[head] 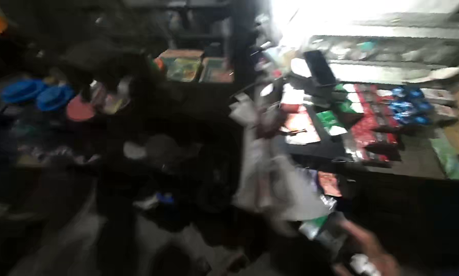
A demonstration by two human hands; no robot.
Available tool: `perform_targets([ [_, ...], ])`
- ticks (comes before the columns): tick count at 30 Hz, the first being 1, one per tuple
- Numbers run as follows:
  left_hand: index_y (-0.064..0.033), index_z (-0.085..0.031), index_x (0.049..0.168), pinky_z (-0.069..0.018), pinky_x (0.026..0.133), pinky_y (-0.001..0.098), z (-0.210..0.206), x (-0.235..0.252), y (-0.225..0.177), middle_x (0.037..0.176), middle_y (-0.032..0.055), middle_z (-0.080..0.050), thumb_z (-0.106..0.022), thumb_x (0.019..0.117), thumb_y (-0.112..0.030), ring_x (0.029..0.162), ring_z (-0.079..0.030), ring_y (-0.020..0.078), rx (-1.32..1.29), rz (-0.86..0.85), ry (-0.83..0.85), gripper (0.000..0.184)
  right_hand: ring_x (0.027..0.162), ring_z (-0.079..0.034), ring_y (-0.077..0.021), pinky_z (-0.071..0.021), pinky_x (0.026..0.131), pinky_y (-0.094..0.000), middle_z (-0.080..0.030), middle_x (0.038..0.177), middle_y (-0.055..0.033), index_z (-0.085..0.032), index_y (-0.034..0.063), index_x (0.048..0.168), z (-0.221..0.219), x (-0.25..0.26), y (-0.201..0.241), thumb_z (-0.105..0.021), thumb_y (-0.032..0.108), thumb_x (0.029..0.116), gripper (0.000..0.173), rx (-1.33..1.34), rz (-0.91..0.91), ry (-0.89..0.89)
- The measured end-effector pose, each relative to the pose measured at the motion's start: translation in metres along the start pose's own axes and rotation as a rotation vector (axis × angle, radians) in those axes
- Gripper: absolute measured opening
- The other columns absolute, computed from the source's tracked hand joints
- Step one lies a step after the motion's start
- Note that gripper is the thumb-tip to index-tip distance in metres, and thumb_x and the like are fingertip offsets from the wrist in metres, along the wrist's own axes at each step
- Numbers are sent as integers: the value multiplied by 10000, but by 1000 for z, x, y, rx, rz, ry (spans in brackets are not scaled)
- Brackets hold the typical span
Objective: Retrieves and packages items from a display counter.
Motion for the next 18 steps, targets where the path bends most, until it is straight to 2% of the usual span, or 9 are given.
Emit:
perform_targets([
  [2, 44, -465, 1473, -504, 1082, 360, 19, -12, -3, 1394, 143, -618, -567, 1032, -457, 1268, -601, 140, -64, -86, -29, 675, 905, -682, 30, -590, 839, -207, -751, 1078, -44, -587, -26, 1335, -99, -42, 35, -836, 305, 859, 630, 151, -95, 138],
  [4, 37, -520, 1408, -501, 1084, 304, 53, -41, 14, 1336, 60, -660, -594, 1025, -404, 1227, -609, 46, -167, -65, -228, 589, 770, -708, -55, -614, 735, -254, -758, 937, -140, -601, -109, 1276, -200, -70, 66, -853, 299, 836, 651, 162, -80, 204],
  [5, 45, -553, 1355, -541, 1033, 290, 78, -58, 26, 1260, 35, -703, -596, 1033, -354, 1152, -652, 34, -223, -58, -373, 515, 717, -696, -51, -608, 687, -239, -749, 875, -128, -602, -91, 1270, -247, -79, 81, -828, 337, 844, 645, 145, -8, 225],
  [7, 58, -544, 1329, -584, 944, 257, 146, -99, 48, 1158, -14, -727, -562, 1051, -310, 1047, -685, 10, -249, -61, -595, 461, 726, -685, -16, -591, 690, -189, -741, 871, -87, -618, -43, 1274, -327, -83, 114, -781, 425, 879, 634, 197, 148, 318],
  [8, 85, -509, 1347, -600, 923, 274, 182, -122, 58, 1146, -4, -728, -545, 1061, -303, 1027, -698, 30, -274, -57, -651, 483, 719, -655, -11, -580, 689, -181, -729, 882, -69, -642, -33, 1268, -359, -78, 133, -785, 392, 902, 578, 309, 151, 414],
  [10, 117, -474, 1340, -632, 882, 358, 245, -170, 73, 1103, 60, -737, -553, 1056, -296, 972, -733, 133, -394, -46, -730, 507, 776, -676, 2, -599, 706, -186, -755, 1004, -21, -690, -15, 1226, -413, -60, 176, -744, 203, 936, 367, 562, -1, 617],
  [12, 87, -512, 1294, -628, 878, 357, 299, -217, 75, 1063, 59, -745, -574, 1040, -281, 959, -737, 149, -417, -20, -797, 451, 718, -647, 16, -563, 633, -172, -747, 965, 48, -721, 18, 1176, -472, -38, 220, -695, 159, 951, 267, 718, -169, 741],
  [15, 53, -599, 1251, -578, 899, 235, 357, -273, 77, 1085, -18, -725, -607, 1007, -230, 1001, -682, 19, -328, 22, -874, 373, 562, -551, 26, -473, 490, -147, -700, 810, 84, -748, 64, 1150, -551, -25, 282, -671, 187, 958, 241, 767, -312, 958],
  [18, 36, -629, 1192, -586, 838, 223, 404, -307, 86, 1010, -29, -723, -637, 982, -166, 923, -683, 6, -308, 78, -898, 291, 573, -548, 45, -461, 502, -133, -703, 812, 79, -734, 23, 1126, -611, -24, 324, -639, 138, 989, 202, 785, -174, 1138],
])
Point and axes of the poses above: each hand's wrist, its own x-axis towards the middle knuckle, its own z-axis out of the back of the hand, y = z × x, the point moved 5 cm from there along x, towards the middle knuckle
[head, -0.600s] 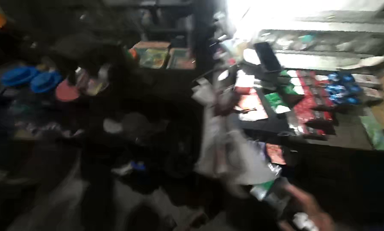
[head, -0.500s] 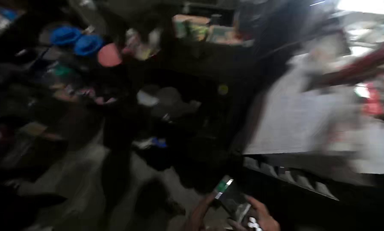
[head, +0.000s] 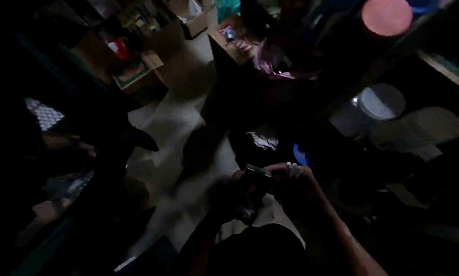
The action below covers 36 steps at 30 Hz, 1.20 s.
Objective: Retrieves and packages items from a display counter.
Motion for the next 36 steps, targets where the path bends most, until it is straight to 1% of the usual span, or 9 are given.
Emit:
perform_targets([
  [5, 13, -550, 1271, -658, 685, 358, 75, 48, 6, 1015, 26, -747, -594, 1034, -336, 797, -746, 157, -244, -62, 146, 425, 708, -611, 38, -523, 624, -145, -737, 961, 62, -728, 34, 1153, -31, 88, -10, -630, 111, 1005, 194, 67, 42, 202],
  [11, -7, -531, 1322, -663, 713, 370, 161, 138, 1, 1022, 43, -756, -584, 1043, -352, 812, -755, 184, -239, 34, 118, 447, 780, -633, 50, -553, 717, -147, -711, 883, 70, -728, 15, 972, -49, 214, -21, -657, 16, 944, 76, -85, 162, 24],
  [15, 31, -563, 1269, -655, 742, 316, 214, 206, -17, 1017, 3, -745, -593, 1034, -282, 839, -742, 109, -38, 59, 37, 392, 743, -614, 74, -539, 683, -129, -699, 823, 93, -732, 43, 909, -55, 287, -6, -671, 20, 899, 67, -192, 126, -96],
  [19, -21, -634, 1195, -622, 761, 276, 268, 278, -21, 938, 12, -744, -587, 1011, -397, 828, -722, 51, 377, 170, 72, 422, 745, -638, 51, -568, 678, -148, -704, 843, 118, -727, 128, 932, -48, 348, 20, -710, 103, 931, 30, -270, 127, -172],
  [22, -38, -687, 1210, -596, 797, 266, 300, 333, -28, 957, 41, -743, -617, 999, -390, 852, -700, 34, 489, 146, 207, 417, 818, -659, 21, -570, 751, -145, -719, 880, 19, -721, 42, 931, -50, 398, 40, -696, 118, 928, 80, -569, 284, -154],
  [24, -40, -688, 1169, -582, 765, 261, 316, 367, -35, 917, 45, -724, -618, 1009, -373, 816, -679, 36, 497, 94, 403, 376, 898, -679, -80, -572, 815, -225, -736, 984, -77, -738, 7, 1063, -61, 432, 43, -654, 156, 931, 216, -788, 321, -36],
  [26, -57, -678, 1131, -569, 697, 249, 331, 401, -44, 840, 15, -693, -600, 1015, -372, 741, -653, 26, 518, 79, 618, 345, 870, -687, -149, -579, 750, -292, -724, 1033, -100, -733, 48, 1160, -72, 465, 37, -636, 203, 939, 287, -924, 270, 53],
  [32, -39, -649, 1077, -535, 591, 385, 361, 458, -59, 753, 78, -627, -518, 1027, -425, 674, -634, 186, 703, 13, 1066, 411, 767, -688, -212, -582, 648, -381, -696, 890, -88, -728, 54, 978, -98, 510, 18, -631, 164, 896, 168, -964, 121, 114],
  [36, -38, -657, 1053, -503, 522, 335, 359, 483, -60, 686, 50, -593, -540, 1026, -384, 592, -597, 167, 649, -282, 1139, 366, 763, -682, -193, -575, 684, -330, -698, 845, -111, -712, 30, 952, -96, 510, 7, -613, 173, 941, 174, -900, 38, -145],
])
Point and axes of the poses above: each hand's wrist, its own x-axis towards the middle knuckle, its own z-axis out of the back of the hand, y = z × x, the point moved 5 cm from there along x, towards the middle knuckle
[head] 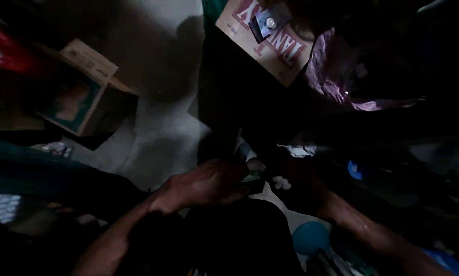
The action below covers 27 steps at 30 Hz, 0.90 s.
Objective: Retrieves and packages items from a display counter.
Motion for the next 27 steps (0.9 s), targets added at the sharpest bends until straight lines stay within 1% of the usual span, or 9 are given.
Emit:
perform_targets([
  [3, -93, -647, 1074, -472, 528, 302, 12, 19, 6, 704, 10, -586, -545, 1041, -381, 600, -579, 131, 9, -98, 19, 308, 740, -635, -40, -548, 696, -194, -680, 821, -48, -706, 12, 977, 13, -8, -22, -626, 184, 972, 191, 182, -302, -160],
  [6, -86, -664, 1182, -565, 662, 328, 22, 40, 17, 858, 41, -683, -562, 1044, -345, 743, -662, 131, -54, 0, 17, 311, 631, -585, 42, -536, 580, -155, -650, 787, 81, -687, 53, 1005, 40, -25, -58, -631, 131, 970, 102, 426, -555, -383],
  [10, -4, -642, 1201, -592, 704, 353, 31, 94, 23, 890, 93, -698, -568, 1035, -296, 765, -683, 162, 64, 75, -191, 344, 608, -606, 13, -548, 554, -185, -681, 787, 109, -701, 105, 1009, 99, -54, -95, -642, 107, 971, 70, 402, -632, -695],
  [14, 29, -646, 1201, -589, 636, 460, 30, 167, 32, 881, 144, -703, -591, 1003, -241, 725, -701, 274, 231, 85, -263, 339, 622, -600, 36, -542, 551, -169, -658, 797, 141, -673, 133, 1023, 164, -66, -131, -650, 151, 985, 48, 248, -641, -808],
  [16, 8, -645, 1229, -588, 682, 525, 25, 202, 38, 941, 162, -707, -626, 1015, -265, 783, -709, 320, 229, 189, -178, 347, 643, -580, 48, -530, 585, -163, -619, 789, 118, -645, 107, 1001, 193, -65, -155, -643, 188, 996, 81, 86, -667, -802],
  [18, -62, -642, 1213, -578, 688, 527, 14, 232, 49, 973, 127, -686, -616, 1024, -292, 815, -691, 301, 240, 256, -93, 299, 713, -577, 39, -518, 674, -173, -637, 820, 29, -672, 8, 983, 214, -59, -180, -632, 194, 998, 191, -164, -711, -758],
  [21, -22, -621, 1265, -580, 791, 533, -4, 258, 65, 1095, 184, -681, -632, 1000, -221, 950, -700, 363, 348, 129, -108, 332, 789, -615, -32, -521, 756, -219, -688, 887, -122, -684, -71, 1010, 236, -51, -216, -609, 179, 1011, 261, -330, -724, -704],
  [24, 2, -609, 1309, -563, 905, 535, -11, 273, 77, 1166, 207, -683, -661, 980, -186, 1048, -690, 379, 357, 108, -96, 383, 787, -607, 47, -522, 750, -145, -682, 869, -56, -681, -65, 965, 259, -57, -249, -633, 129, 987, 202, -298, -596, -782],
  [27, -14, -629, 1295, -570, 947, 452, -15, 275, 85, 1179, 147, -698, -595, 1020, -259, 1068, -697, 268, 164, 91, -137, 370, 775, -617, 0, -526, 731, -182, -689, 859, -97, -688, -75, 965, 273, -67, -275, -639, 122, 990, 205, -323, -572, -816],
])
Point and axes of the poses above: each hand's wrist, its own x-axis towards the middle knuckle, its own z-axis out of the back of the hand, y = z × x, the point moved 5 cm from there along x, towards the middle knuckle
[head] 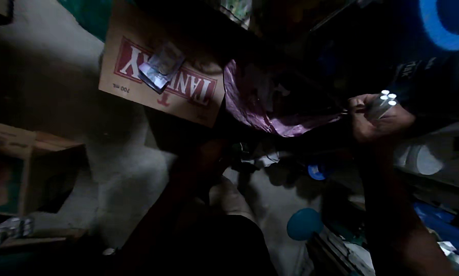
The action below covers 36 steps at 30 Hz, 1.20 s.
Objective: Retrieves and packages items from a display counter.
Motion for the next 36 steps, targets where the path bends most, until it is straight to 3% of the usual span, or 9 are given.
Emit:
perform_targets([
  [3, -76, -618, 1278, -603, 791, 378, -6, 0, -3, 1015, 62, -710, -594, 1019, -356, 887, -696, 136, -279, 130, -21, 383, 790, -641, -53, -536, 744, -206, -694, 874, -138, -694, -82, 969, -2, 0, -17, -637, 133, 996, 224, -70, -11, -20],
  [8, -148, -630, 1301, -599, 861, 279, -3, 14, -22, 1126, -15, -727, -693, 955, -293, 990, -690, 36, -566, 255, -80, 380, 910, -686, -425, -532, 837, -607, -677, 1033, -306, -573, -111, 1229, -23, -19, -35, -726, 227, 956, 461, -182, -323, 255],
  [10, -118, -628, 1301, -599, 882, 278, -1, 20, -24, 1152, -7, -716, -708, 944, -215, 1011, -686, 51, -668, 210, -115, 378, 815, -657, -314, -546, 777, -512, -663, 973, -245, -539, -82, 1270, -22, -25, -36, -763, 330, 925, 582, -171, -362, 241],
  [13, -86, -616, 1316, -586, 941, 307, -2, 26, -21, 1231, 17, -692, -703, 947, -194, 1088, -671, 80, -695, 166, -107, 394, 734, -610, -77, -543, 721, -249, -675, 895, -151, -647, -84, 1124, -10, -35, -30, -712, 285, 978, 402, -94, -254, 93],
  [15, -88, -603, 1320, -583, 954, 323, -4, 30, -18, 1257, 17, -677, -695, 959, -214, 1113, -661, 91, -715, 149, -75, 393, 764, -648, -152, -550, 736, -312, -692, 894, -192, -682, -79, 1051, -8, -42, -23, -647, 208, 1015, 291, -150, -265, 66],
  [18, -65, -609, 1307, -589, 952, 335, -7, 36, -17, 1252, 34, -684, -705, 936, -160, 1110, -669, 109, -765, 112, -41, 395, 1009, -707, -363, -560, 897, -541, -694, 1181, -265, -627, -16, 1345, -12, -58, 7, -568, 162, 1032, 364, -145, -320, 233],
  [25, -7, -584, 1299, -591, 933, 313, -8, 57, -39, 1216, 67, -697, -691, 948, -153, 1088, -678, 100, -785, -71, 145, 395, 796, -631, 9, -560, 720, -158, -705, 967, -27, -728, 18, 1178, -34, -103, 75, -712, 169, 943, 280, 380, -265, 223],
  [32, -46, -581, 1286, -571, 969, 288, 2, 60, -60, 1217, 31, -687, -668, 1001, -273, 1121, -659, 83, -867, -151, 242, 375, 723, -634, 10, -568, 631, -166, -720, 982, 34, -742, 114, 1165, -23, -122, 78, -692, 209, 980, 214, 614, -400, 120],
  [36, -46, -589, 1268, -580, 897, 231, 5, 64, -69, 1160, 12, -698, -637, 1012, -362, 1030, -664, 18, -771, -146, 298, 410, 828, -656, -2, -572, 727, -147, -717, 984, -37, -736, 21, 1084, -5, -111, 77, -681, 118, 973, 157, 486, -175, 98],
])
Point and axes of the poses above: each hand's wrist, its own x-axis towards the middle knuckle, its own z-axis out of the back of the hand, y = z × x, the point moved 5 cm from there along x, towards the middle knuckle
